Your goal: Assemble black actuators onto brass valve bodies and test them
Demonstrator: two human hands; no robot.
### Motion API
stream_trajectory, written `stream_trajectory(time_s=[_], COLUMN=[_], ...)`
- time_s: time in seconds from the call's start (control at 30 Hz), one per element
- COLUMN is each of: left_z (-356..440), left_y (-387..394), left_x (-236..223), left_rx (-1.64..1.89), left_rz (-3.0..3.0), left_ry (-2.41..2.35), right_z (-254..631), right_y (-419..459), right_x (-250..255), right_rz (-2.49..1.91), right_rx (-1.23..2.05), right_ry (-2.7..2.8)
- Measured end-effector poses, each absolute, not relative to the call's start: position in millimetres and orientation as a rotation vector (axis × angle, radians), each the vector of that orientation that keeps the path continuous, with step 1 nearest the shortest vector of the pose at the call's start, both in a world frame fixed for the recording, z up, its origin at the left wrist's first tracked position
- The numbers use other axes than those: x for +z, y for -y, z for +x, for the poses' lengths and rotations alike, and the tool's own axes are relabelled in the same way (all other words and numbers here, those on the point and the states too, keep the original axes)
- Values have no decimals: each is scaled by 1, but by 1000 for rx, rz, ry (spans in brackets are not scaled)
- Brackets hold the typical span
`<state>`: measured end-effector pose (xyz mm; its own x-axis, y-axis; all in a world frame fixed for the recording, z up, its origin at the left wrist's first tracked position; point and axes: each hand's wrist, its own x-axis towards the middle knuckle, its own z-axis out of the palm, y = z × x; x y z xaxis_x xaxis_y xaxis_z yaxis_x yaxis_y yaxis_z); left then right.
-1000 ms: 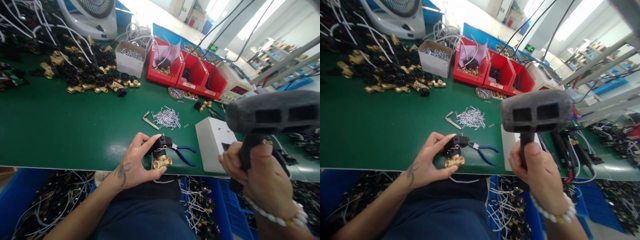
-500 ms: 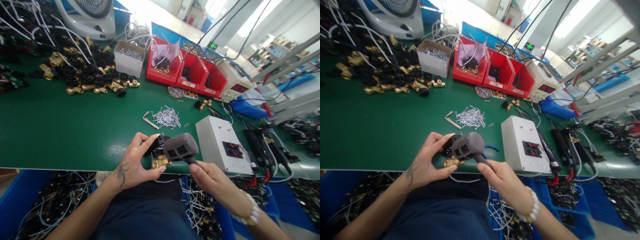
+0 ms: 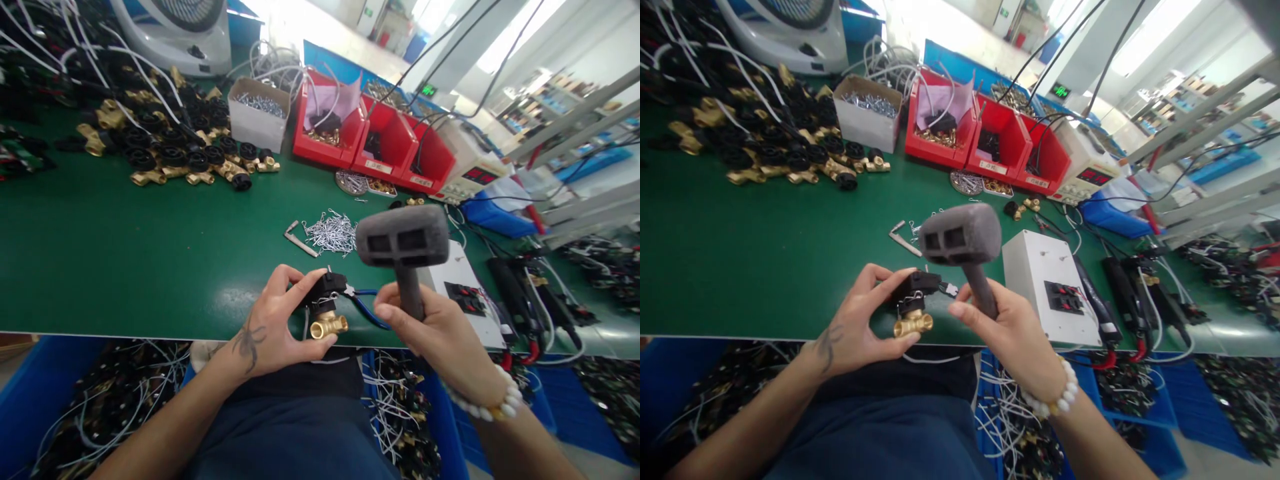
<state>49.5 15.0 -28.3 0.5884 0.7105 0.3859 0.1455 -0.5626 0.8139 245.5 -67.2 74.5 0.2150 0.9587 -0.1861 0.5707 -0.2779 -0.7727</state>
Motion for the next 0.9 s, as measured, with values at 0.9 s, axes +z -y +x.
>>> stream_trajectory(time_s=[0.9], left_z=[50], left_y=[-16], left_x=[-26], left_rx=[938], left_rz=[2011], left_ry=[-659], right_z=[266], right_y=[77], right_x=[95], right_rz=[-1646], right_rx=[676], right_ry=[1607])
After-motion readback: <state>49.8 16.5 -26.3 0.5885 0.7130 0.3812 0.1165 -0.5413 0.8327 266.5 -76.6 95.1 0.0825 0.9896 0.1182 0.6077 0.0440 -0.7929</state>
